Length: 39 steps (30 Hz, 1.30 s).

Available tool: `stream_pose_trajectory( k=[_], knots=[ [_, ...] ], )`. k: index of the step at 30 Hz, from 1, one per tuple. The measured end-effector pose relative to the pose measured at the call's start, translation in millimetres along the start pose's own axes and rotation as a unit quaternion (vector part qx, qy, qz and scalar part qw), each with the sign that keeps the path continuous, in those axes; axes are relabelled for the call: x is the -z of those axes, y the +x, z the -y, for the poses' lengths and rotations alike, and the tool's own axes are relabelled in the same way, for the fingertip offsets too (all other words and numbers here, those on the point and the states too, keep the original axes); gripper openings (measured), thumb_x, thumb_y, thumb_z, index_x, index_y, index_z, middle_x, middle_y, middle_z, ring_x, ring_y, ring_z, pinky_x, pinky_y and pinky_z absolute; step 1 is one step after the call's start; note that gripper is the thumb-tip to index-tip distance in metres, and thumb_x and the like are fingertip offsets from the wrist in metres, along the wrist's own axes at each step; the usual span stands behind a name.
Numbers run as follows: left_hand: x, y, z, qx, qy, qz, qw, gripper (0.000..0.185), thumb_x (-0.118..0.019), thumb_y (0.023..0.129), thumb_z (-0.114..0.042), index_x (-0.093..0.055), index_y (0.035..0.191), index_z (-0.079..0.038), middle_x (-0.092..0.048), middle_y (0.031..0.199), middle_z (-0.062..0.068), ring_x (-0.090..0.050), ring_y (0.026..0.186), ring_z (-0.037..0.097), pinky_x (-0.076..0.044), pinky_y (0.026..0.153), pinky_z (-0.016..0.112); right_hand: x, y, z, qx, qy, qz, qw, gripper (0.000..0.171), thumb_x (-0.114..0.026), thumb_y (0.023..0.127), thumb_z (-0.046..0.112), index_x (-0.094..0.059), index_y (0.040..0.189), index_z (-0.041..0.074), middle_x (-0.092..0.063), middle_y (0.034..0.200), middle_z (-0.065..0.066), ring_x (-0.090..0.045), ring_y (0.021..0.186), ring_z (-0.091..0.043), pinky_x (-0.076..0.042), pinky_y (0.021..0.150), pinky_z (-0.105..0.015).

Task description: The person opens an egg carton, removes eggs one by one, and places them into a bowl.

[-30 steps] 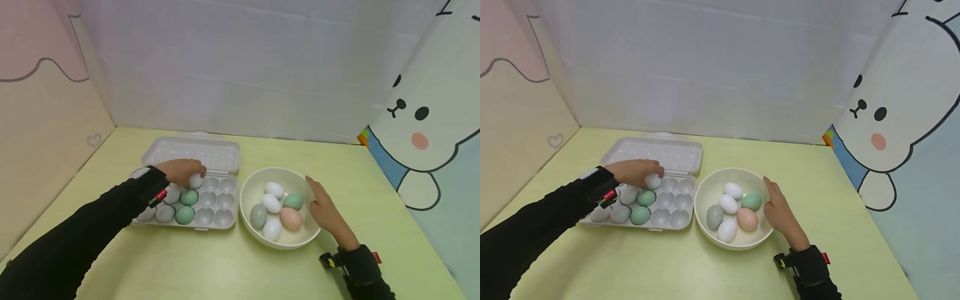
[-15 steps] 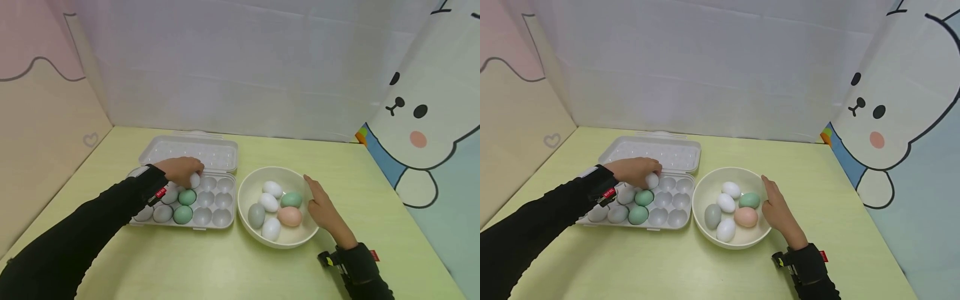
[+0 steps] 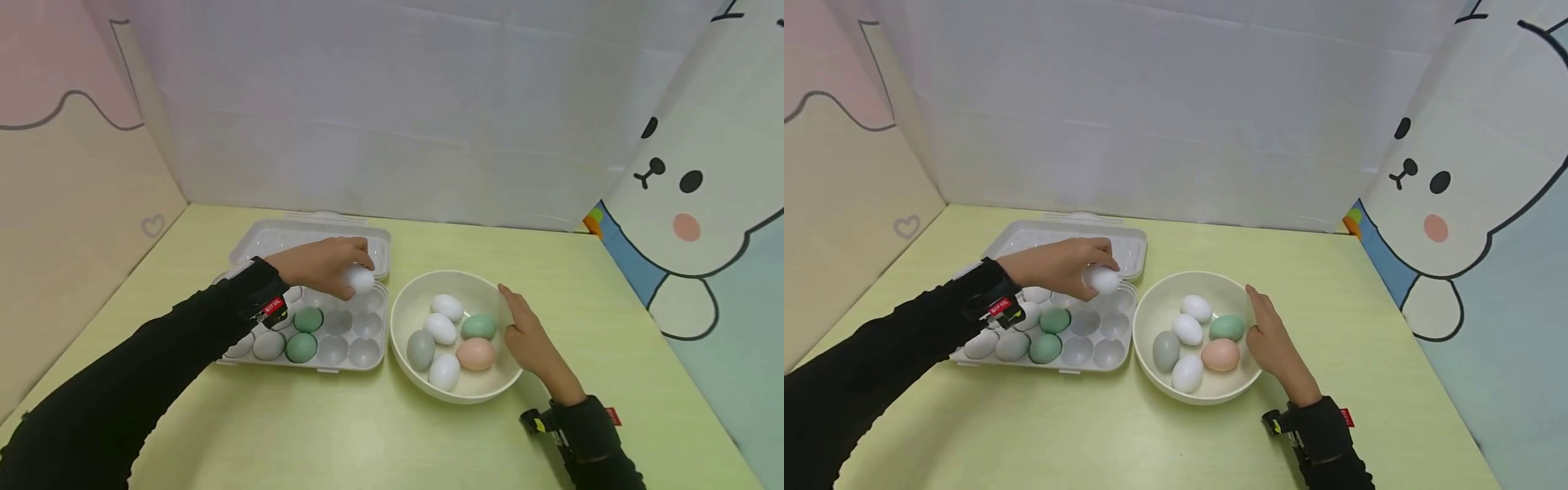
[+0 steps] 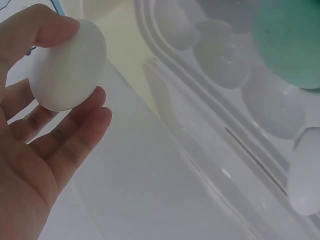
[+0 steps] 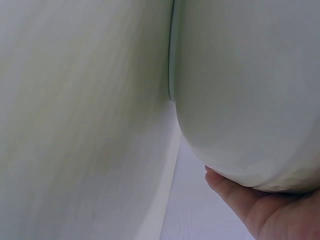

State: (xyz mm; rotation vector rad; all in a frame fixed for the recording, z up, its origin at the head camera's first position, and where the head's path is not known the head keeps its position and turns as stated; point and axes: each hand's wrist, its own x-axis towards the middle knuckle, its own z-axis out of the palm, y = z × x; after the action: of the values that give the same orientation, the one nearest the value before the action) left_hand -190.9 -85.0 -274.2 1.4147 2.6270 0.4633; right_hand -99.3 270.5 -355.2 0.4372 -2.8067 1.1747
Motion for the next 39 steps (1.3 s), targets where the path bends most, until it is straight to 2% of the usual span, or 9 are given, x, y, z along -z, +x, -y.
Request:
stream_pose_trajectory(
  k=[5, 9, 13, 19, 23, 27, 31, 35, 39],
  knots=[
    [7.1, 25.5, -18.2, -0.051, -0.002, -0.005, 0.9987, 0.036, -0.071, 0.07, -0.007, -0.067, 0.106, -0.006, -0.053, 0.097, 0.003, -0.053, 0.087, 0.019, -0.047, 0.076, 0.029, 2, -2, -1, -0.008, -0.003, -0.001, 1.0, 0.069, -0.029, 0.077, -0.015, -0.019, 0.145, -0.013, -0.027, 0.141, -0.035, -0.024, 0.132, -0.05, -0.023, 0.102, -0.062],
    [10.2, 48.4, -35.5, -0.083, -0.013, 0.016, 0.9964, 0.033, -0.068, 0.072, -0.006, -0.066, 0.105, -0.006, -0.055, 0.098, 0.003, -0.054, 0.087, 0.019, -0.046, 0.078, 0.028, 2, -2, -3, -0.009, -0.002, -0.003, 1.0, 0.069, -0.029, 0.077, -0.015, -0.019, 0.145, -0.012, -0.027, 0.141, -0.035, -0.023, 0.132, -0.05, -0.022, 0.103, -0.062],
    [6.5, 71.1, -52.8, -0.104, -0.012, 0.032, 0.994, 0.031, -0.069, 0.073, -0.008, -0.066, 0.105, -0.006, -0.056, 0.098, 0.002, -0.054, 0.089, 0.017, -0.045, 0.078, 0.026, -1, -3, -5, -0.008, 0.001, -0.008, 1.0, 0.069, -0.029, 0.077, -0.015, -0.019, 0.145, -0.012, -0.027, 0.141, -0.034, -0.023, 0.132, -0.049, -0.022, 0.103, -0.062],
    [-6.4, 98.3, -76.2, -0.1, 0.063, 0.056, 0.9915, 0.033, -0.075, 0.077, -0.021, -0.069, 0.109, -0.015, -0.058, 0.099, -0.004, -0.056, 0.09, 0.011, -0.044, 0.078, 0.025, -6, -4, -5, -0.002, 0.003, -0.012, 1.0, 0.069, -0.03, 0.076, -0.015, -0.02, 0.145, -0.012, -0.03, 0.139, -0.034, -0.027, 0.13, -0.048, -0.024, 0.102, -0.06],
    [-12.9, 111.7, -88.8, -0.098, 0.093, 0.079, 0.9876, 0.034, -0.076, 0.08, -0.02, -0.07, 0.113, -0.017, -0.058, 0.102, -0.002, -0.056, 0.093, 0.012, -0.044, 0.082, 0.026, -7, -3, -2, 0.007, 0.002, -0.014, 1.0, 0.069, -0.031, 0.076, -0.015, -0.021, 0.144, -0.012, -0.031, 0.139, -0.034, -0.03, 0.128, -0.047, -0.026, 0.1, -0.06],
    [-20.9, 125.8, -97.5, -0.105, 0.099, 0.109, 0.9835, 0.033, -0.076, 0.081, -0.016, -0.069, 0.114, -0.013, -0.059, 0.105, 0.002, -0.056, 0.094, 0.015, -0.044, 0.083, 0.023, -7, -3, 0, 0.012, 0.003, -0.017, 1.0, 0.068, -0.031, 0.076, -0.015, -0.021, 0.144, -0.014, -0.031, 0.138, -0.034, -0.032, 0.127, -0.047, -0.027, 0.099, -0.06],
    [-31.4, 135.6, -99.2, -0.11, 0.095, 0.146, 0.9786, 0.028, -0.076, 0.081, -0.011, -0.07, 0.108, -0.007, -0.063, 0.102, 0.002, -0.056, 0.092, 0.014, -0.044, 0.081, 0.021, -7, -3, 1, 0.011, 0.008, -0.013, 1.0, 0.068, -0.03, 0.077, -0.015, -0.02, 0.144, -0.014, -0.031, 0.138, -0.035, -0.031, 0.127, -0.048, -0.026, 0.099, -0.061],
    [-42.3, 140.1, -95.6, -0.103, 0.093, 0.177, 0.9742, 0.019, -0.079, 0.078, -0.008, -0.072, 0.095, -0.004, -0.064, 0.087, 0.0, -0.052, 0.079, 0.011, -0.043, 0.074, 0.02, -8, -3, -1, 0.009, 0.005, -0.013, 1.0, 0.068, -0.03, 0.078, -0.015, -0.019, 0.145, -0.013, -0.03, 0.139, -0.035, -0.03, 0.128, -0.048, -0.026, 0.1, -0.06],
    [-50.7, 142.4, -92.3, -0.091, 0.104, 0.193, 0.9714, 0.024, -0.081, 0.074, -0.008, -0.072, 0.096, -0.005, -0.062, 0.085, -0.002, -0.051, 0.077, 0.011, -0.043, 0.073, 0.021, -9, -2, -2, 0.009, 0.002, -0.016, 1.0, 0.068, -0.029, 0.078, -0.015, -0.019, 0.145, -0.013, -0.03, 0.139, -0.035, -0.031, 0.128, -0.048, -0.027, 0.1, -0.06]
  ],
)
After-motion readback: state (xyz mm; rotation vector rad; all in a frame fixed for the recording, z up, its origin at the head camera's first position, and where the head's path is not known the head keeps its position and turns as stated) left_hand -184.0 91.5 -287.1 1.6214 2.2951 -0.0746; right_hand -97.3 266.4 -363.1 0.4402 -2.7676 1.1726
